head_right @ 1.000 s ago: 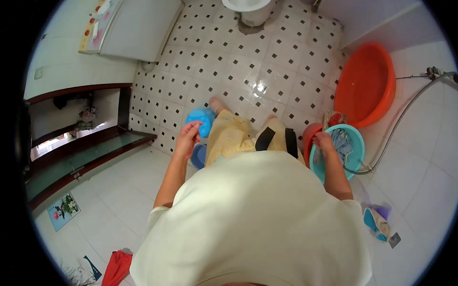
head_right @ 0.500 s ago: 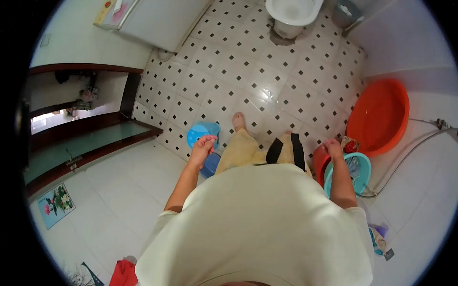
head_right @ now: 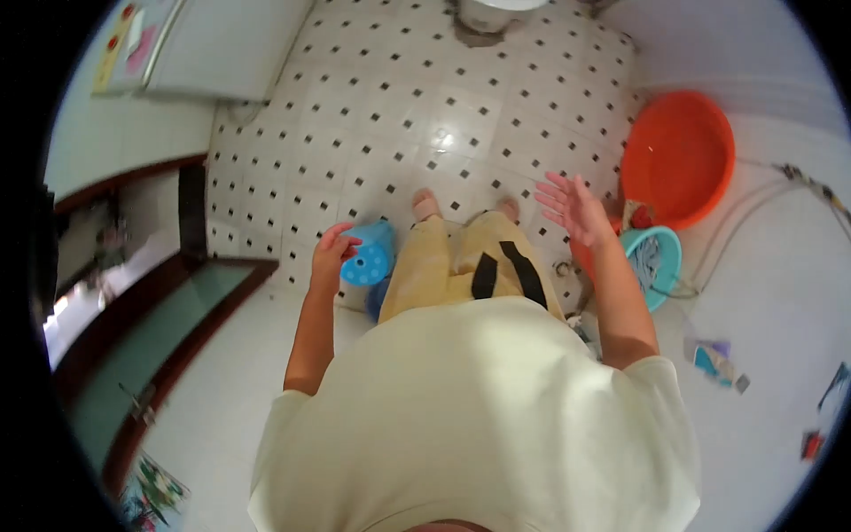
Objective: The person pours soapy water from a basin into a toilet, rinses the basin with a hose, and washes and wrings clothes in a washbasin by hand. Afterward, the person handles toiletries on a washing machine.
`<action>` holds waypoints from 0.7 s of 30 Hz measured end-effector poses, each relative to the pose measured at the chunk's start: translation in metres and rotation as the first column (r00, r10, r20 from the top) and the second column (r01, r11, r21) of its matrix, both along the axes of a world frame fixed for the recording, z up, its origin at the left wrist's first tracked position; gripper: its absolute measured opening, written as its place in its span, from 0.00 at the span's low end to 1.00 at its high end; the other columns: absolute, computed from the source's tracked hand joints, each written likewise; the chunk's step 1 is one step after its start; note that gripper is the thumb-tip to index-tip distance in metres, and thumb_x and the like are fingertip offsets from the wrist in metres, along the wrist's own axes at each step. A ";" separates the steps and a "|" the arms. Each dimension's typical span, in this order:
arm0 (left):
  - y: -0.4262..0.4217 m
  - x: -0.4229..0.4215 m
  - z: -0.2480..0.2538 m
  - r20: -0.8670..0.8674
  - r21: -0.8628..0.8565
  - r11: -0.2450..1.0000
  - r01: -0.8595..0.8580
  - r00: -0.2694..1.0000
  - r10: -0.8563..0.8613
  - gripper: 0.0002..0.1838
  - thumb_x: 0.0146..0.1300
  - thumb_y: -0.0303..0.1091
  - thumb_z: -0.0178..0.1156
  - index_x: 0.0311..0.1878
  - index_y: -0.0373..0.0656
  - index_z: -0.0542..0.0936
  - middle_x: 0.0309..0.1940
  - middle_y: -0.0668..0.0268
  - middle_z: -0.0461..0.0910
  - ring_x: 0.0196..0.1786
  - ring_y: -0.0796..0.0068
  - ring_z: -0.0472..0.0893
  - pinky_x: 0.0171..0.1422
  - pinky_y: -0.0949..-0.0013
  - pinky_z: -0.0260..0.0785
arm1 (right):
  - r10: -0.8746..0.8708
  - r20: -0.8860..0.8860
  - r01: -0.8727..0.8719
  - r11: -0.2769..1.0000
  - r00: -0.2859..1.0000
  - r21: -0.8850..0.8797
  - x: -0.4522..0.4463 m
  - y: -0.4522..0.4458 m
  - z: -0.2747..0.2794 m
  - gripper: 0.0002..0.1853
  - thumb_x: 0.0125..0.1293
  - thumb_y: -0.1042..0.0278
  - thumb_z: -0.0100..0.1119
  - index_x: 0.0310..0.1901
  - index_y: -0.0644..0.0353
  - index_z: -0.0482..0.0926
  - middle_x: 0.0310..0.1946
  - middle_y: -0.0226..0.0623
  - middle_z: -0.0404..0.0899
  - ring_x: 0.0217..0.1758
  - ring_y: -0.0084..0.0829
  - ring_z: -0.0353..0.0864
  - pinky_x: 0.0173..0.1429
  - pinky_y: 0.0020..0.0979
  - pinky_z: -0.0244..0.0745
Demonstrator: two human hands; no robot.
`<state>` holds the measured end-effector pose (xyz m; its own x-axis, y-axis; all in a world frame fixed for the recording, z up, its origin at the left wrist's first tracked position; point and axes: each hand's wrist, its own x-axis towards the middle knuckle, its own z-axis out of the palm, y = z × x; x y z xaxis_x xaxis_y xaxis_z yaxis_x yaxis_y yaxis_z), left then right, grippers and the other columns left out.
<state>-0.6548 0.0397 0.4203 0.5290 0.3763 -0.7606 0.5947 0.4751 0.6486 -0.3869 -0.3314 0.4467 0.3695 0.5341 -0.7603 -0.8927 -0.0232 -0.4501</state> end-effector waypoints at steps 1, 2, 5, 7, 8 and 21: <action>0.003 0.003 0.001 0.043 -0.035 0.999 0.012 0.999 -0.011 0.16 0.60 0.30 0.49 0.51 0.41 0.72 0.35 0.63 0.79 0.32 0.80 0.73 0.41 0.78 0.67 | -0.005 0.017 0.005 1.000 1.000 -0.016 -0.003 -0.002 -0.002 0.26 0.67 0.47 0.40 0.60 0.54 0.62 0.55 0.36 0.70 0.55 0.28 0.70 0.55 0.28 0.66; 0.006 0.006 0.001 0.047 -0.022 0.998 0.057 0.997 -0.056 0.16 0.60 0.30 0.50 0.51 0.41 0.72 0.35 0.63 0.78 0.32 0.80 0.73 0.41 0.77 0.68 | -0.011 0.040 0.012 0.999 0.999 -0.030 -0.006 -0.005 -0.003 0.25 0.67 0.48 0.41 0.59 0.55 0.64 0.54 0.35 0.71 0.55 0.28 0.71 0.54 0.28 0.67; 0.007 0.018 -0.003 0.046 -0.006 0.989 0.145 0.988 -0.144 0.14 0.61 0.30 0.50 0.51 0.41 0.72 0.34 0.64 0.78 0.32 0.79 0.73 0.41 0.76 0.68 | -0.053 0.084 0.076 0.949 0.995 -0.306 -0.020 -0.024 -0.018 0.19 0.67 0.53 0.44 0.50 0.57 0.70 0.45 0.33 0.76 0.46 0.27 0.76 0.48 0.28 0.71; 0.003 0.027 -0.002 -0.002 -0.019 0.987 0.160 0.987 -0.160 0.13 0.61 0.29 0.50 0.49 0.41 0.73 0.32 0.65 0.77 0.31 0.80 0.74 0.39 0.77 0.68 | -0.169 0.066 0.182 0.926 0.983 -0.332 -0.034 -0.056 -0.031 0.16 0.66 0.54 0.46 0.47 0.57 0.72 0.42 0.32 0.77 0.42 0.26 0.78 0.44 0.28 0.73; 0.001 0.032 -0.002 -0.017 -0.030 0.980 0.199 0.980 -0.200 0.13 0.61 0.29 0.50 0.49 0.41 0.73 0.32 0.65 0.77 0.31 0.81 0.74 0.39 0.77 0.68 | -0.233 0.061 0.239 0.904 0.971 -0.355 -0.042 -0.071 -0.035 0.16 0.66 0.54 0.46 0.46 0.56 0.72 0.41 0.32 0.77 0.41 0.26 0.78 0.43 0.27 0.73; -0.152 0.131 0.011 -0.233 0.030 0.871 0.490 0.851 -0.471 0.09 0.61 0.30 0.50 0.44 0.42 0.74 0.30 0.66 0.78 0.29 0.81 0.75 0.40 0.77 0.69 | -0.835 0.145 0.759 0.393 0.531 -0.519 -0.128 -0.375 -0.117 0.12 0.65 0.58 0.47 0.38 0.57 0.73 0.32 0.33 0.76 0.35 0.27 0.76 0.38 0.26 0.73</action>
